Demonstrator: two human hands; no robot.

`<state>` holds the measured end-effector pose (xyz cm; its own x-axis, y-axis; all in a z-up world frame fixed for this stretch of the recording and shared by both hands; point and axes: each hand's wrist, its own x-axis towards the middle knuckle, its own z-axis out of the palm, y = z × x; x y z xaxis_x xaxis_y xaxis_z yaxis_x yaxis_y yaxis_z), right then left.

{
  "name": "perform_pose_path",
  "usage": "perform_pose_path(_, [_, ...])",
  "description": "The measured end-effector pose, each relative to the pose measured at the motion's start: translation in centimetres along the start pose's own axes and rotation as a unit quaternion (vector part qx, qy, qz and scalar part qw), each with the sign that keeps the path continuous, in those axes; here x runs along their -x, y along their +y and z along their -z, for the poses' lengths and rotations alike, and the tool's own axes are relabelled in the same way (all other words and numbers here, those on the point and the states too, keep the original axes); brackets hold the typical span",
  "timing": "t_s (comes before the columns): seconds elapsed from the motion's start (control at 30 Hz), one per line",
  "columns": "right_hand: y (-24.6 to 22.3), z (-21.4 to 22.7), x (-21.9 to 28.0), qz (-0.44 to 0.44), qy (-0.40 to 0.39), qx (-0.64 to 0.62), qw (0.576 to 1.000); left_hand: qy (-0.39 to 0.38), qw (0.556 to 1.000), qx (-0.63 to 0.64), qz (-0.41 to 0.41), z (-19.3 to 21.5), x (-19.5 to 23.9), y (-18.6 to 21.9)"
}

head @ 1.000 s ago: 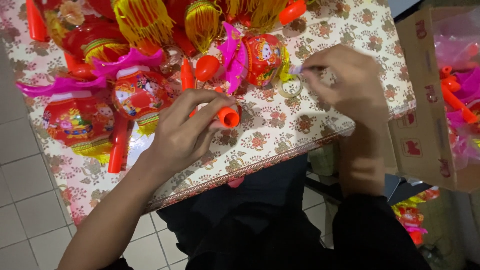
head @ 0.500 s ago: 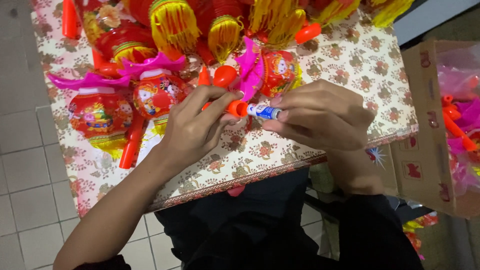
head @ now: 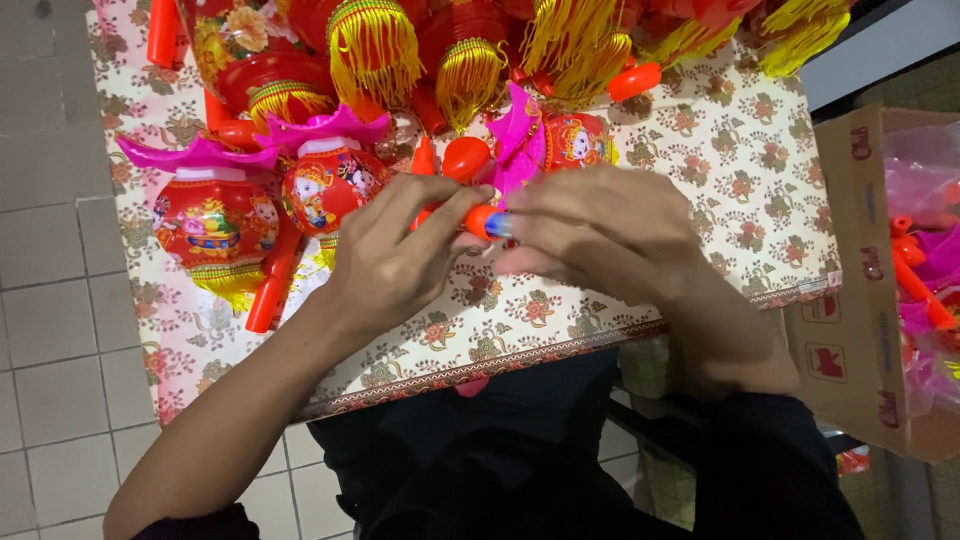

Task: The person assembles toy lanterns by hand, joining two orange plastic segments and attaching them to the pink and red lantern frames.

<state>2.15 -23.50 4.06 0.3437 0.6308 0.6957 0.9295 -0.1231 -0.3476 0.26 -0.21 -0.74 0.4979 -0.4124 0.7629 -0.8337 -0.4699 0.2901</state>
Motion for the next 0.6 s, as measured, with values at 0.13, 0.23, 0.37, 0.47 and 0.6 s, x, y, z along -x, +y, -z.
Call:
perform_pose_path(0.13, [2.4,-0.8,-1.6,0.086,-0.011,0.112,0.990,0.038,0.999,-0.010,-0.001,-0.2,0.0,-0.9])
perform_pose_path(0.23, [4.2,-1.1,-1.1,0.100,0.049,0.065,0.992,0.060,0.998,0.010,0.031,0.6,-0.1,-1.2])
perform_pose_path(0.37, [5.6,-1.6,1.2,0.069,-0.020,0.307,0.949,0.105,0.991,-0.005,0.083,1.4,-0.1,-1.5])
perform_pose_path(0.47, [4.6,-3.2,1.1,0.089,-0.028,0.373,0.923,0.100,0.984,-0.017,0.148,2.7,-1.2,-0.8])
perform_pose_path(0.6, [4.3,-3.9,1.8,0.086,-0.051,0.403,0.910,0.058,0.984,-0.021,0.167,3.4,-1.7,-0.4])
